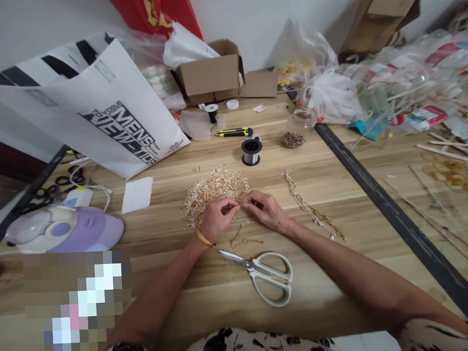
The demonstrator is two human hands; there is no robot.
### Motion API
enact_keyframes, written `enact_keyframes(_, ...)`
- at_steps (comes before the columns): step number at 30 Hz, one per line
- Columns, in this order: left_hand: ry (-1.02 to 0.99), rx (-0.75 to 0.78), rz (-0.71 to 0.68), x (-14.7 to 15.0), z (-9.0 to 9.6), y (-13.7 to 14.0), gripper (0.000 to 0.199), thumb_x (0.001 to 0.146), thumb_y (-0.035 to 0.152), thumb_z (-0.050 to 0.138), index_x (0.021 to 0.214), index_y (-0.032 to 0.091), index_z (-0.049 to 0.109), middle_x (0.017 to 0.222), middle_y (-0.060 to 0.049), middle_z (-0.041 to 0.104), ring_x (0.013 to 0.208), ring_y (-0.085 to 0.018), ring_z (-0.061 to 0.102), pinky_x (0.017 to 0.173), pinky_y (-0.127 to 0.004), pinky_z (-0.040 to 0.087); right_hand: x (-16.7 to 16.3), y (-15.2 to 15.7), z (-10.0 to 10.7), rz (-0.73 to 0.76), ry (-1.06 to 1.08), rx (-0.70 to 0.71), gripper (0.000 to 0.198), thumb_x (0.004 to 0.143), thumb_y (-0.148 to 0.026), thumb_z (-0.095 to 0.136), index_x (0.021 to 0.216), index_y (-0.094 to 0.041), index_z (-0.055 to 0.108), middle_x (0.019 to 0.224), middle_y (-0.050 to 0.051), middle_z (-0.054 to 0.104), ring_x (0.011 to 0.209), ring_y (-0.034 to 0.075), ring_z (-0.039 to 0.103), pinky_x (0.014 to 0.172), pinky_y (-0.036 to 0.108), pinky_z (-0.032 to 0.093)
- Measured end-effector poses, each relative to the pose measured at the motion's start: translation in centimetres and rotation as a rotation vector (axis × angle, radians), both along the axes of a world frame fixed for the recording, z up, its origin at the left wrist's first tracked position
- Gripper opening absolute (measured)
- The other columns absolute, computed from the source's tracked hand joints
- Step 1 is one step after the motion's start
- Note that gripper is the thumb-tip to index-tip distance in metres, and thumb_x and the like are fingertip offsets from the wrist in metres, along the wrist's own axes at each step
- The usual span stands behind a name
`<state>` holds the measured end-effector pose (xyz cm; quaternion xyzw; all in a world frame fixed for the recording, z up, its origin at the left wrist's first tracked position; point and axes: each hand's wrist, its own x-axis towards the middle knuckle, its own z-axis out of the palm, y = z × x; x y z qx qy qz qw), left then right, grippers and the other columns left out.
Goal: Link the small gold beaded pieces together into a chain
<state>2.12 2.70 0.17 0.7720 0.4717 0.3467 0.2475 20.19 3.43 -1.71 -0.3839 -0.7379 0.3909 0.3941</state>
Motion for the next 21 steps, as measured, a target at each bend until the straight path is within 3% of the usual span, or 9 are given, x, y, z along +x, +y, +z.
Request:
enact_keyframes(7,0.052,-0.015,-0.019,-0.4,-0.4,0.3,0.009,0.077,0.008,0.061,0.070,0.015,0.063,0.067,-0.001,0.059,0.063,-0.012,0.054,0.062,-0.023,0.044,0.0,0.4,-1.1,-0.117,0.114,-0.140,0.017,0.084,-0.031,0.054,0.081,-0.015,0.059,0.064,-0.001,0.053,0.057,0.012,0.047,0.055,0.023,0.038)
enact_keyframes(13,0.209,0.067,-0.139,-0.6,-0.6,0.2,0.011,0.080,0.008,0.058,0.076,0.015,0.066,0.074,-0.004,0.061,0.073,-0.015,0.056,0.070,-0.027,0.045,0.0,0.6,-1.3,-0.153,0.093,-0.126,0.016,0.082,-0.029,0.055,0.078,-0.014,0.060,0.063,-0.001,0.054,0.056,0.011,0.046,0.053,0.022,0.037)
enact_keyframes(21,0.238,0.125,-0.207,-0.5,-1.1,0.2,0.014,0.084,0.010,0.054,0.077,0.015,0.065,0.077,-0.004,0.060,0.076,-0.016,0.055,0.075,-0.030,0.046,0.0,0.6,-1.5,-0.152,0.099,-0.127,0.016,0.083,-0.029,0.055,0.080,-0.014,0.061,0.065,0.000,0.056,0.058,0.011,0.048,0.054,0.023,0.038)
